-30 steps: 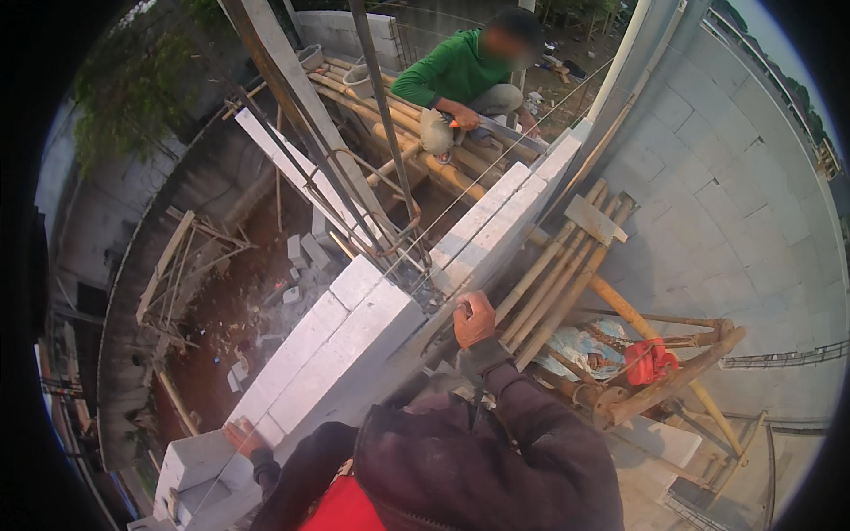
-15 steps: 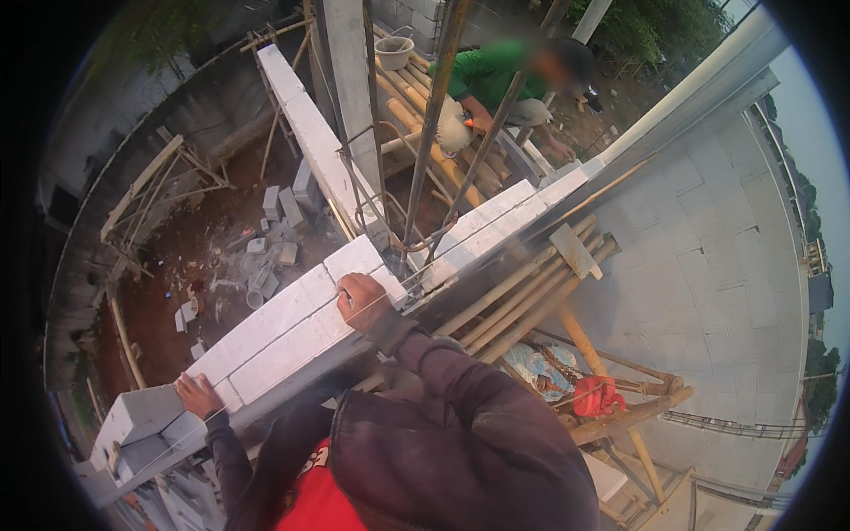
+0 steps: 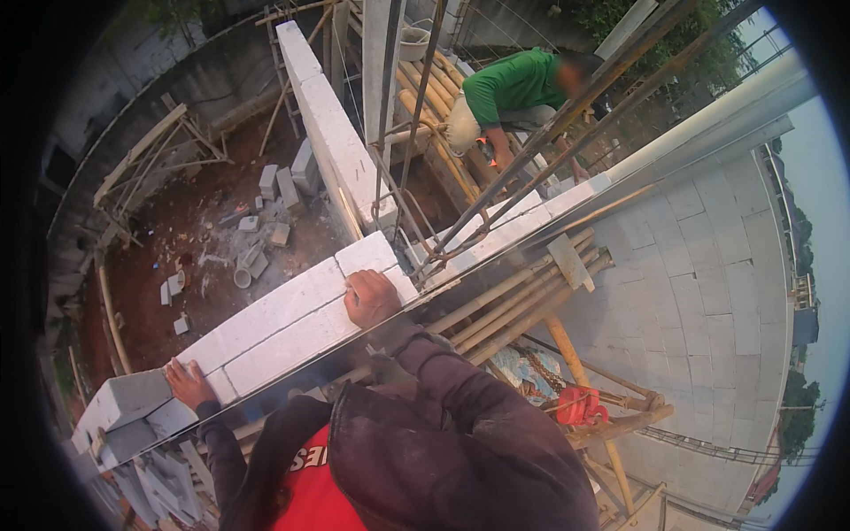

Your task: The person cuts a white aerated concrete block with a hand saw, then applies mortar to the block and the wall using a trowel. The person places the block onto the wall and taps it into position with a hammer.

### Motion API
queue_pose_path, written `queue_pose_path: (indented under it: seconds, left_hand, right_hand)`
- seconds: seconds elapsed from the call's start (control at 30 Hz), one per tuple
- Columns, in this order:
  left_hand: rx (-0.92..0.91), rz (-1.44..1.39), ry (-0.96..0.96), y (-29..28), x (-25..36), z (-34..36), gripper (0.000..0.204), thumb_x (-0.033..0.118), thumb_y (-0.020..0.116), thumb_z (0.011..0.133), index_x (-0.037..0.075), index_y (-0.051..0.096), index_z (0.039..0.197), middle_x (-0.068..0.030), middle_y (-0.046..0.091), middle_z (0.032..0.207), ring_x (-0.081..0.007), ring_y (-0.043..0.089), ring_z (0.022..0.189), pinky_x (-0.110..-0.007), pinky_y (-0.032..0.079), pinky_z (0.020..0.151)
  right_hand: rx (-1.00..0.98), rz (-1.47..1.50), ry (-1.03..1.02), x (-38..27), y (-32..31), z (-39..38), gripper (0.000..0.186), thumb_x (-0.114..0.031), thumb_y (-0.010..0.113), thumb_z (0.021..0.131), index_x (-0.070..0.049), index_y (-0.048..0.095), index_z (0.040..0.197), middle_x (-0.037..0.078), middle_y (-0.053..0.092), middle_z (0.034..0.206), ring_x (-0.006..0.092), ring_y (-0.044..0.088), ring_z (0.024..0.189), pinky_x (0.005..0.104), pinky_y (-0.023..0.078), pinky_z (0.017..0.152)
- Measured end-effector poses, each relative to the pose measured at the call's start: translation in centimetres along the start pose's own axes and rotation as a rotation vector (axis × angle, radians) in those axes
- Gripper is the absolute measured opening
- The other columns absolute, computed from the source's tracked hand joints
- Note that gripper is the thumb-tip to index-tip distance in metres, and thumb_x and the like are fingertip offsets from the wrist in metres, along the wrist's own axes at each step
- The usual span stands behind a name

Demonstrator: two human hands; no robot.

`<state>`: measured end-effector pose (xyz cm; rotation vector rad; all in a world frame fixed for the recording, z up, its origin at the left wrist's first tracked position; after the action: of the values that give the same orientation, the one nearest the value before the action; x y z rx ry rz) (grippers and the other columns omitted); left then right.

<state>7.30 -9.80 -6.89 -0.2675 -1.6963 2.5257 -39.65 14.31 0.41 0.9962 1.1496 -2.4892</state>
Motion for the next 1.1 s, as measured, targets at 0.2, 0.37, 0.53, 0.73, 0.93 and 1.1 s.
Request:
queue_pose_path:
  seconds: [0.2,0.37,0.53,0.73,0.93,1.1]
  left_hand:
    - [0.001,-0.003,-0.011,0.5,-0.6,-0.1,0.060,0.047,0.048,0.100,0.011,0.043,0.147,-0.0175,0.041,0.152,-0.0362,0.035,0.142,-0.052,0.030,0.112]
    - [0.004,0.012,-0.022,0.1,0.1,0.0,0.058,0.046,0.049,0.099,0.010,0.046,0.145,-0.0184,0.043,0.150,-0.0364,0.037,0.140,-0.051,0.031,0.111]
    - [0.027,-0.036,0.003,0.4,-0.3,0.1,0.059,0.048,0.050,0.099,0.010,0.045,0.145,-0.0172,0.041,0.151,-0.0381,0.035,0.140,-0.053,0.029,0.112]
    - [-0.016,-0.027,-0.027,-0.3,0.5,0.1,0.060,0.047,0.050,0.099,0.009,0.045,0.145,-0.0176,0.041,0.151,-0.0375,0.035,0.140,-0.053,0.029,0.112]
    - [-0.031,-0.023,-0.036,-0.1,0.0,0.4,0.060,0.047,0.050,0.099,0.009,0.044,0.145,-0.0176,0.040,0.151,-0.0368,0.035,0.141,-0.052,0.029,0.112]
    - [-0.062,-0.009,-0.058,0.0,0.2,0.4,0.060,0.045,0.051,0.099,0.009,0.044,0.146,-0.0183,0.040,0.151,-0.0353,0.034,0.142,-0.051,0.028,0.113]
  right_hand:
    - [0.004,-0.031,-0.009,0.3,0.4,-0.1,0.010,-0.005,0.061,0.077,-0.002,0.060,0.086,0.016,0.059,0.079,0.0381,0.058,0.076,0.0462,0.047,0.069]
    - [0.031,-0.033,-0.030,0.1,0.3,-0.2,0.009,-0.006,0.061,0.078,-0.002,0.059,0.085,0.016,0.058,0.079,0.0379,0.058,0.075,0.0465,0.047,0.068]
    - [0.022,-0.050,-0.026,0.4,0.5,-0.4,0.009,-0.006,0.060,0.077,-0.002,0.059,0.085,0.016,0.058,0.079,0.0381,0.057,0.075,0.0468,0.047,0.069]
    - [0.046,-0.059,-0.029,0.2,0.4,-0.4,0.009,-0.006,0.060,0.077,-0.003,0.058,0.084,0.016,0.058,0.079,0.0379,0.057,0.076,0.0468,0.047,0.069]
    - [0.050,-0.067,-0.027,0.0,0.4,-0.5,0.009,-0.006,0.061,0.077,-0.004,0.057,0.084,0.015,0.057,0.078,0.0364,0.057,0.075,0.0458,0.047,0.069]
    - [0.015,-0.096,-0.005,0.2,0.5,-0.7,0.010,-0.005,0.060,0.075,-0.005,0.055,0.084,0.013,0.059,0.080,0.0340,0.059,0.081,0.0448,0.047,0.073]
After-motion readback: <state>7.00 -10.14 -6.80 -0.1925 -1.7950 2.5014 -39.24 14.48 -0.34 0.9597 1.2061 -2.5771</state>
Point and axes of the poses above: each hand's wrist, its own z-axis towards the middle knuckle, its own y-axis out of the palm, x = y × z, the point moved 4 cm from there along z, towards the middle knuckle
